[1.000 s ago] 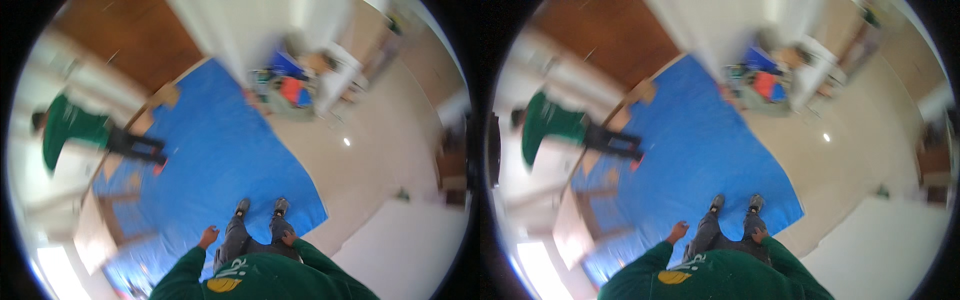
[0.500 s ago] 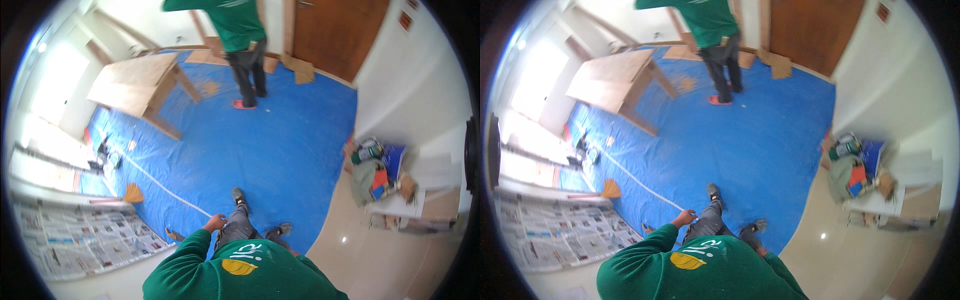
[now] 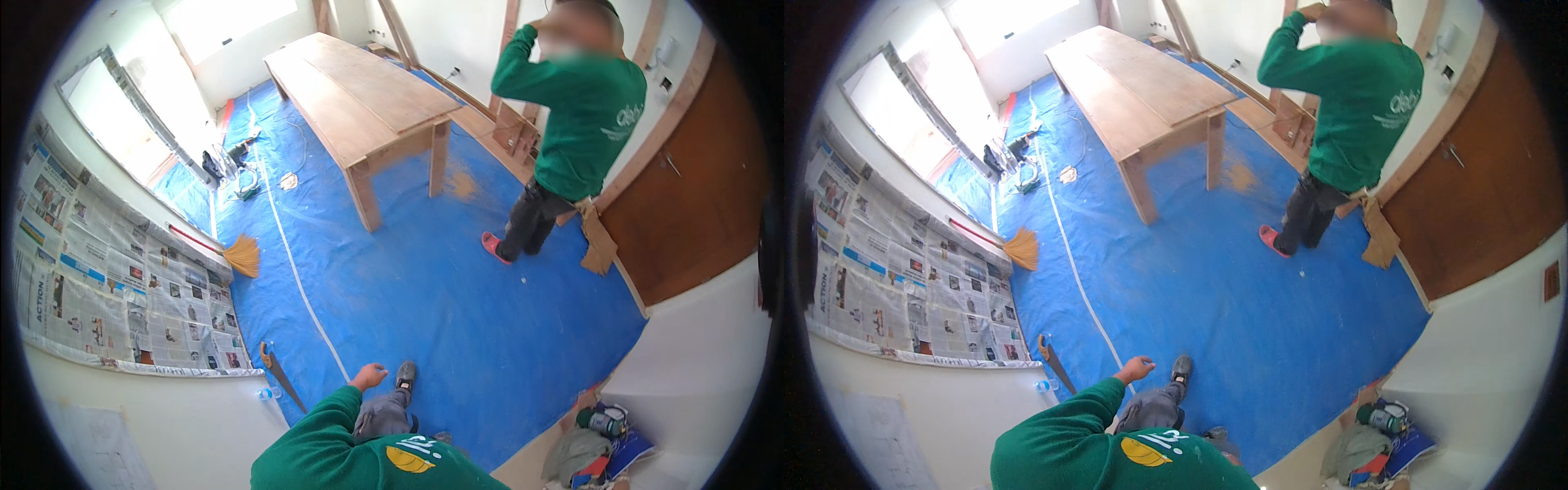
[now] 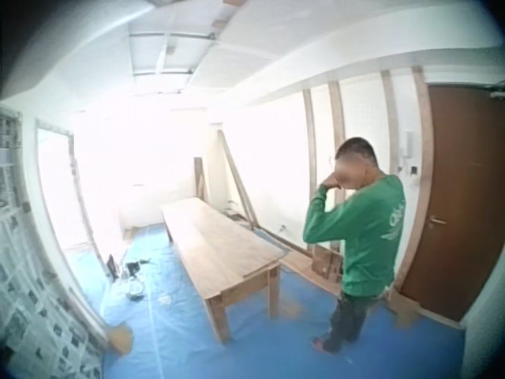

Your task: The person positions and aligns large plywood sheets on a blue floor covering while a coworker uses a drill and circular saw. The person holds the sheets steady, adjusts their placement, and assists with alignment during drilling and cutting operations.

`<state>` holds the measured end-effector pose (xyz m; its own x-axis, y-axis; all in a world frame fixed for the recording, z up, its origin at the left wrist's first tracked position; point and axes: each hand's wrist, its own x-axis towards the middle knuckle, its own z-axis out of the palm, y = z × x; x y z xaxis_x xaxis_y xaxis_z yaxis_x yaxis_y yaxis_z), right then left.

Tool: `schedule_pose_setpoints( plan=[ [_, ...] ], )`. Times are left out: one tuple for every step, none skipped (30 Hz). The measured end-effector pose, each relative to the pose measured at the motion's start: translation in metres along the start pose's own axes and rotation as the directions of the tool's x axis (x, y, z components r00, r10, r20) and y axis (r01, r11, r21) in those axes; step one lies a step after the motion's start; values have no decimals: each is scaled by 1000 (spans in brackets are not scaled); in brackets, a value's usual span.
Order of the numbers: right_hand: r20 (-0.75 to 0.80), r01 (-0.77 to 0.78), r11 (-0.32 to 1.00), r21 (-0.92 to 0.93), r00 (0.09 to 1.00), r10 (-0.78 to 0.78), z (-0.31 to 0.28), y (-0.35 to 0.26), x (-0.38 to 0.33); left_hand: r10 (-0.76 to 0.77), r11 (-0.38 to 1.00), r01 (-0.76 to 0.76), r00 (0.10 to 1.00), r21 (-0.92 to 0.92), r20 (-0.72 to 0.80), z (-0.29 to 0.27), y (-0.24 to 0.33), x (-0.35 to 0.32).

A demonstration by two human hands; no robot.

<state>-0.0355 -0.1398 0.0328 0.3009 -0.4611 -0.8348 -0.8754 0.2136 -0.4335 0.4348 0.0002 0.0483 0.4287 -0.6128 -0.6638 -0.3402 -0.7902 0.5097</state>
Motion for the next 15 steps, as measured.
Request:
schedule_pose_setpoints(
  plan=[
    [5,5,1000,-7,1000,-4,-7,-10,8,-19,1000,19,999,5,-27,-11,0,9],
    [10,9,1000,-9,1000,-9,-13,-19,16,-22,1000,21,998,-21,-59,-22,-1,18],
    [18,15,1000,-17,1000,-14,-18,-26,24,-42,999,39,996,-36,-83,-32,-1,26],
    [27,20,1000,-23,999,-19,-22,-31,32,-105,994,102,992,-42,-75,-42,-1,33],
    [40,30,999,-33,999,-29,-26,-32,40,-58,997,51,988,-49,-146,-51,0,37],
    [55,43,998,-46,998,-41,-28,-32,48,-58,998,50,980,-50,-188,-60,2,39],
    [77,58,996,-62,996,-53,-31,-29,55,-97,995,88,974,-55,-206,-67,5,37],
    [102,73,995,-74,993,-66,-34,-25,61,-79,995,59,959,-82,-271,-73,8,31],
    [127,92,992,-81,989,-82,-38,-20,67,-94,992,63,946,-108,-309,-79,12,22],
    [153,107,991,-76,984,-94,-45,-16,73,-118,987,72,934,-145,-338,-82,17,10],
    [178,128,990,-56,977,-116,-55,-12,79,-137,982,78,922,-171,-363,-84,21,-6],
    [216,171,983,-64,964,-154,-68,-12,86,-159,975,86,912,-203,-379,-84,25,-23],
    [259,199,978,-63,950,-176,-78,-15,91,-194,966,106,902,-236,-385,-87,27,-39],
    [360,377,888,-263,893,-272,-103,-20,103,-180,970,95,899,-225,-398,-85,27,-56],
    [454,559,706,-435,813,-364,-124,-28,112,-182,970,98,900,-222,-396,-80,24,-75]
  ],
)
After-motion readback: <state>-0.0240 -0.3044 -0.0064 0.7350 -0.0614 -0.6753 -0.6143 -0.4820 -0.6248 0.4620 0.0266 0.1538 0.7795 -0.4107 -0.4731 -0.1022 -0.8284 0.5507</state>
